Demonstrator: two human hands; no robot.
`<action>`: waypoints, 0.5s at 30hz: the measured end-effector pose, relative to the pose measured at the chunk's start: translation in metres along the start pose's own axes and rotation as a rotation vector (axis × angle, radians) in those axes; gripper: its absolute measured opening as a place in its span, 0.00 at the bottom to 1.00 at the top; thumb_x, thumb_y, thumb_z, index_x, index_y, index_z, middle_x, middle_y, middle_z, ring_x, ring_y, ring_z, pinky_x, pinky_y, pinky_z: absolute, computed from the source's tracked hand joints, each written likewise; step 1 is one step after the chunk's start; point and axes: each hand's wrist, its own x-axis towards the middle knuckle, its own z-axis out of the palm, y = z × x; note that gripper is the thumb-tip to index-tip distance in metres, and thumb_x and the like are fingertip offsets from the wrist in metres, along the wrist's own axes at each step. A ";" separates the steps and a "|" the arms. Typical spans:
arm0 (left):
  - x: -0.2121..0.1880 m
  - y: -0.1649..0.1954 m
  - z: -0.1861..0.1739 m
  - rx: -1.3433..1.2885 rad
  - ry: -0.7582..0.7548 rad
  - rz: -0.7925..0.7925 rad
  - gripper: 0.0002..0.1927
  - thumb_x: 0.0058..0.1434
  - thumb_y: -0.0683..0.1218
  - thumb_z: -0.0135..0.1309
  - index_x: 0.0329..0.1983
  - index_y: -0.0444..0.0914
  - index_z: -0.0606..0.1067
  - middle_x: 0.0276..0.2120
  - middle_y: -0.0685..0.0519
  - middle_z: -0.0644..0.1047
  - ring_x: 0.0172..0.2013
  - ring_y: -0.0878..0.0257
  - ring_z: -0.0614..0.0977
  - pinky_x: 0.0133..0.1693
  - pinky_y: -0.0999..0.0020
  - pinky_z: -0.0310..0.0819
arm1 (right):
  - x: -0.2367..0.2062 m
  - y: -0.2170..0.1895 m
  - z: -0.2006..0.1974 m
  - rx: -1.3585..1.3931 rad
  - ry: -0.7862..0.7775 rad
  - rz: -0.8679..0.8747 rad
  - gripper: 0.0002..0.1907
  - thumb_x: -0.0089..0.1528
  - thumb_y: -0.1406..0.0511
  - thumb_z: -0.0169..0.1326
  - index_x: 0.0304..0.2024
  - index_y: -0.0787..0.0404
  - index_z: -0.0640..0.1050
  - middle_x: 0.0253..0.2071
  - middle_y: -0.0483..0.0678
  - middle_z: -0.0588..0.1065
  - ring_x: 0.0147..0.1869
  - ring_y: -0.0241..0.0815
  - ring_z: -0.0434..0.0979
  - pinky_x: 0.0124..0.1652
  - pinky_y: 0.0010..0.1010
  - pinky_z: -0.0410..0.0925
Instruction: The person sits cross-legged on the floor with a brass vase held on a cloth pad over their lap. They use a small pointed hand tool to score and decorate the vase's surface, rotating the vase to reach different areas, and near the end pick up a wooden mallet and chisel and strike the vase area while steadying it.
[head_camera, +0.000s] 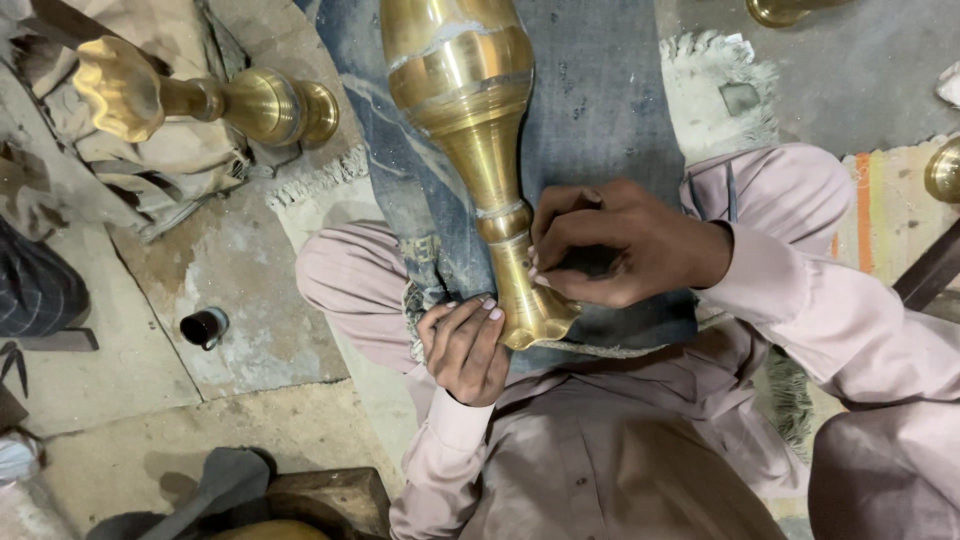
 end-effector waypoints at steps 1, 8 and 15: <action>0.000 -0.001 0.001 0.002 0.008 0.001 0.20 0.54 0.30 0.59 0.49 0.35 0.78 0.41 0.47 0.81 0.46 0.52 0.85 0.54 0.52 0.70 | 0.000 0.000 0.000 -0.001 -0.008 0.029 0.07 0.58 0.70 0.64 0.37 0.64 0.80 0.39 0.50 0.78 0.37 0.43 0.81 0.33 0.31 0.71; -0.001 0.000 0.002 0.006 0.022 -0.014 0.19 0.55 0.30 0.60 0.50 0.36 0.78 0.40 0.47 0.81 0.47 0.52 0.85 0.54 0.52 0.70 | -0.004 0.007 -0.002 0.036 -0.038 -0.006 0.07 0.58 0.71 0.65 0.37 0.63 0.79 0.39 0.49 0.78 0.42 0.43 0.81 0.37 0.31 0.72; 0.004 0.002 0.002 -0.016 0.002 -0.017 0.20 0.53 0.30 0.58 0.49 0.35 0.78 0.41 0.47 0.81 0.46 0.52 0.85 0.54 0.52 0.70 | -0.012 0.006 0.002 0.071 0.179 0.030 0.14 0.62 0.72 0.65 0.50 0.65 0.79 0.47 0.51 0.78 0.45 0.40 0.82 0.41 0.27 0.75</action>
